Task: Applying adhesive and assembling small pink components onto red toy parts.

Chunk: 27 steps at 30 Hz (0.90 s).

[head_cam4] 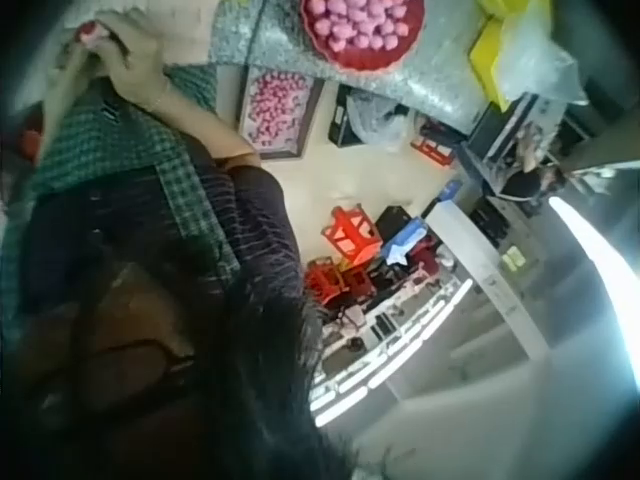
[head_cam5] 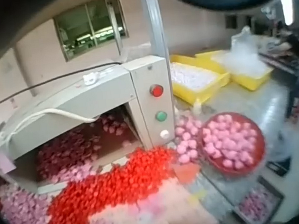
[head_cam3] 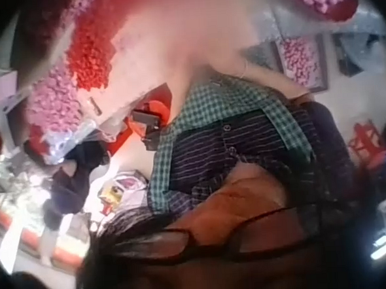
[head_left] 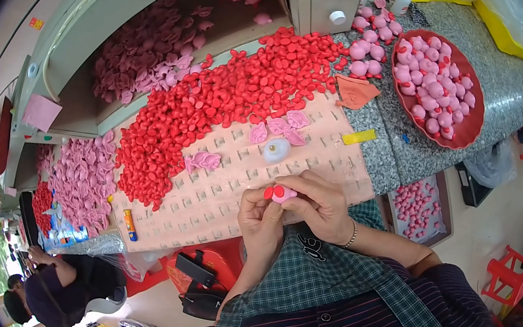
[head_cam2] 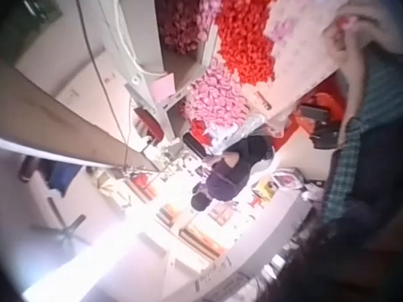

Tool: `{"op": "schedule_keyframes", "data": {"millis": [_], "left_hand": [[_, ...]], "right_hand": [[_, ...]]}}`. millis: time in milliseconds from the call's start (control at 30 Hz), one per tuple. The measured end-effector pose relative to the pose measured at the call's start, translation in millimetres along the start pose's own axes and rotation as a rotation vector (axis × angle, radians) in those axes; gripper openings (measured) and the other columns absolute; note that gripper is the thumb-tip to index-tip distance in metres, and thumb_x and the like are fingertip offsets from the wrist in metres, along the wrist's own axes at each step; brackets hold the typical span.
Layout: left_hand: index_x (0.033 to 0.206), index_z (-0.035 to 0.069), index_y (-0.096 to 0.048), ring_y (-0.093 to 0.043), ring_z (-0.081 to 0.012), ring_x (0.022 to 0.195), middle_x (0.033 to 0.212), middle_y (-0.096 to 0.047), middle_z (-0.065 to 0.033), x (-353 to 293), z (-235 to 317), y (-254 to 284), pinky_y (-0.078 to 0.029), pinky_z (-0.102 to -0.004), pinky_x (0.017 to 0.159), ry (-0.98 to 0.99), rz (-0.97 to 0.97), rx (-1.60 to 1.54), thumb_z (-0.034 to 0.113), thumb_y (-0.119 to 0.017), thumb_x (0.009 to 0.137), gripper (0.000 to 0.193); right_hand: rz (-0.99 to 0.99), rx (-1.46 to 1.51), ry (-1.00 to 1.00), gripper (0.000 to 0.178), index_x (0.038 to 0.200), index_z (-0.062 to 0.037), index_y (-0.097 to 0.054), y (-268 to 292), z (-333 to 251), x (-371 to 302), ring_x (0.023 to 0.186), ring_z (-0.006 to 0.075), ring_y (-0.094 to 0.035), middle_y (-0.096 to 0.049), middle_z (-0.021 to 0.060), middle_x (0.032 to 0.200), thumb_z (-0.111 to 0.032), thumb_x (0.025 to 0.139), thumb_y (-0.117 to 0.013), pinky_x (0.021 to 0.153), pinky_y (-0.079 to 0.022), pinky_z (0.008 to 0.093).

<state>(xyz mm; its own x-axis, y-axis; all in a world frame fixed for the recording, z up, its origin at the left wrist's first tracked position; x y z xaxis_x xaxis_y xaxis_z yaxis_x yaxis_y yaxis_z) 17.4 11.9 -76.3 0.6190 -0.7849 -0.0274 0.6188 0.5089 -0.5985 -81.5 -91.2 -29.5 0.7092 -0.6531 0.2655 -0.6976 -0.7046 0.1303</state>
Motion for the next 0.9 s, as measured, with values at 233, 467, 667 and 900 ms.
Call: {"op": "schedule_keyframes", "data": {"millis": [233,467,667,900], "left_hand": [[0.112,0.004,-0.052,-0.062,-0.0149,0.102,0.111,-0.065,-0.0112,-0.1,0.9,-1.5,-0.047,-0.0301,0.094,-0.037,-0.032,0.035,0.001,-0.062,0.094,0.020],[0.117,-0.002,-0.052,-0.062,-0.0200,0.109,0.120,-0.063,-0.0182,1.3,4.0,-13.7,-0.049,-0.0324,0.096,0.028,0.013,0.236,-0.007,-0.061,0.092,0.027],[0.122,-0.002,-0.051,-0.062,-0.0204,0.105,0.115,-0.063,-0.0162,4.4,23.6,-10.1,-0.049,-0.0316,0.092,-0.138,0.146,0.555,-0.002,-0.061,0.093,0.031],[0.126,0.000,-0.051,-0.052,-0.0202,0.111,0.123,-0.057,-0.0119,37.2,34.7,-35.8,-0.039,-0.0351,0.099,-0.479,0.123,0.833,0.002,-0.064,0.091,0.038]], "right_hand": [[0.044,0.056,0.070,0.030,0.118,0.0033,-0.064,0.5,-1.0,-2.5,0.078,0.0174,-0.063,-0.065,0.0103,0.090,-0.005,0.089,-0.066,0.069,-0.049,0.0275],[0.063,0.330,-0.083,0.030,0.122,0.0043,-0.060,11.5,7.1,-7.1,0.087,0.0149,-0.065,-0.064,0.0102,0.103,-0.005,0.093,-0.062,0.078,-0.050,0.0264],[0.431,-0.363,0.046,0.029,0.119,0.0047,-0.061,115.8,-27.6,-0.8,0.095,0.0170,-0.064,-0.065,0.0109,0.109,-0.002,0.090,-0.064,0.086,-0.050,0.0303],[0.672,-0.937,0.064,0.033,0.116,-0.0028,-0.066,236.0,-36.0,28.9,0.104,0.0294,-0.063,-0.068,0.0140,0.107,-0.002,0.084,-0.069,0.091,-0.048,0.0349]]}}
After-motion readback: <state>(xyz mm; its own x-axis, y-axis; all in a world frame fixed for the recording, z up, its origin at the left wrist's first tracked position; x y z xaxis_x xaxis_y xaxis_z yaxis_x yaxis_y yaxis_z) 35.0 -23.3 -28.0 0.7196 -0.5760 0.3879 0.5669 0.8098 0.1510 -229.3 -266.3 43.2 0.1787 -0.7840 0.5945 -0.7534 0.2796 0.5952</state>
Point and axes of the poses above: each hand's wrist, its own x-axis towards the middle knuckle, its own y-axis out of the back of the hand, z = x × y, the point moved 5 cm from there along x, towards the middle knuckle
